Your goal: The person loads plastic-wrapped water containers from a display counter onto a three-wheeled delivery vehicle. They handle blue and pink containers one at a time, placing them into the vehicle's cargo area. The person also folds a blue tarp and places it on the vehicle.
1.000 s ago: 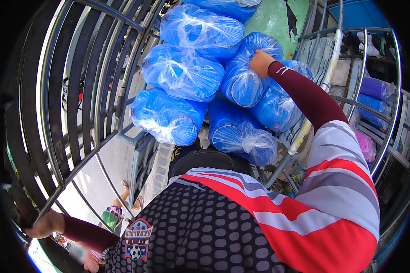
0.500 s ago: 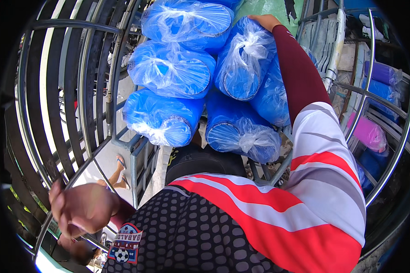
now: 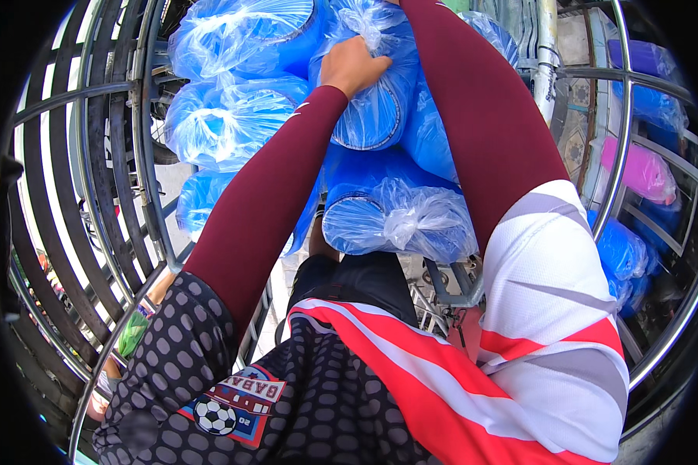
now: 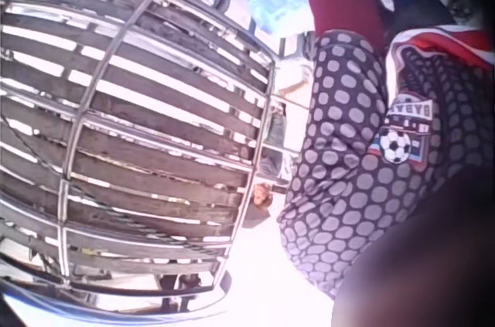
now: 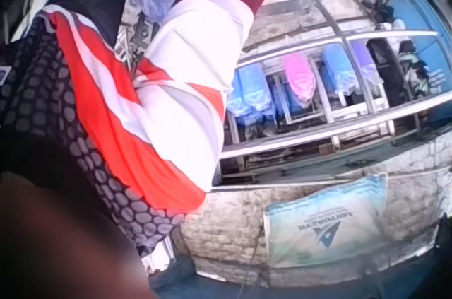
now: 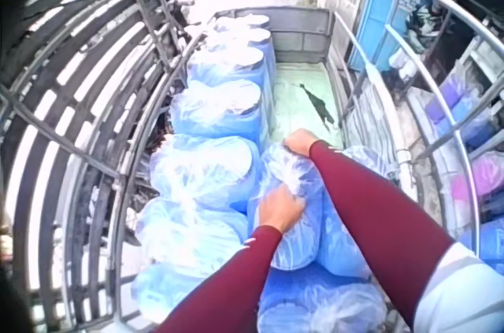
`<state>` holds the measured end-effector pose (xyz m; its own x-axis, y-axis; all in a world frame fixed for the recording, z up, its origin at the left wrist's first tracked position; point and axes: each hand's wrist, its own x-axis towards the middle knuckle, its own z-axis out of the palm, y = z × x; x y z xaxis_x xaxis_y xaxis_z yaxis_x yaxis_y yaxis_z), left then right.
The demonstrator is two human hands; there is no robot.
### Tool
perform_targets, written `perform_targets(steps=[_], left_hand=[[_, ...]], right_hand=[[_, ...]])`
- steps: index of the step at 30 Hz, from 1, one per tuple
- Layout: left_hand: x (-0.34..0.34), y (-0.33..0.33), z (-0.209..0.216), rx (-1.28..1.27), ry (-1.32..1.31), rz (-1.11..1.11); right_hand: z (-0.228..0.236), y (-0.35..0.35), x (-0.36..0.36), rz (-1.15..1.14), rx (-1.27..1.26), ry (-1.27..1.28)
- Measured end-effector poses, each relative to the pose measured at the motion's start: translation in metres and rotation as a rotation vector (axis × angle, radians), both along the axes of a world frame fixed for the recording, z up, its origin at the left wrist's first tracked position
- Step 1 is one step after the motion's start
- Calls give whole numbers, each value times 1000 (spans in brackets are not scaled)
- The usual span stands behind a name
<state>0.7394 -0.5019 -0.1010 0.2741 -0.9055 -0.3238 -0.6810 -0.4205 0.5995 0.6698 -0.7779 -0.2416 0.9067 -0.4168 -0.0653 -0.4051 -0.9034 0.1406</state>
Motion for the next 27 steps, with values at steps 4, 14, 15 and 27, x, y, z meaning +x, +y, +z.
perform_targets(steps=[4,14,15,27], left_hand=[[4,37,0,15,-38,121],[2,15,9,19,12,54],[4,13,10,52,-23,67],[30,146,50,-332,249,171]], right_hand=[[35,66,32,58,-24,-23],[25,50,31,18,22,-4],[30,56,31,-19,67,-11],[54,103,40,-476,312,-198]])
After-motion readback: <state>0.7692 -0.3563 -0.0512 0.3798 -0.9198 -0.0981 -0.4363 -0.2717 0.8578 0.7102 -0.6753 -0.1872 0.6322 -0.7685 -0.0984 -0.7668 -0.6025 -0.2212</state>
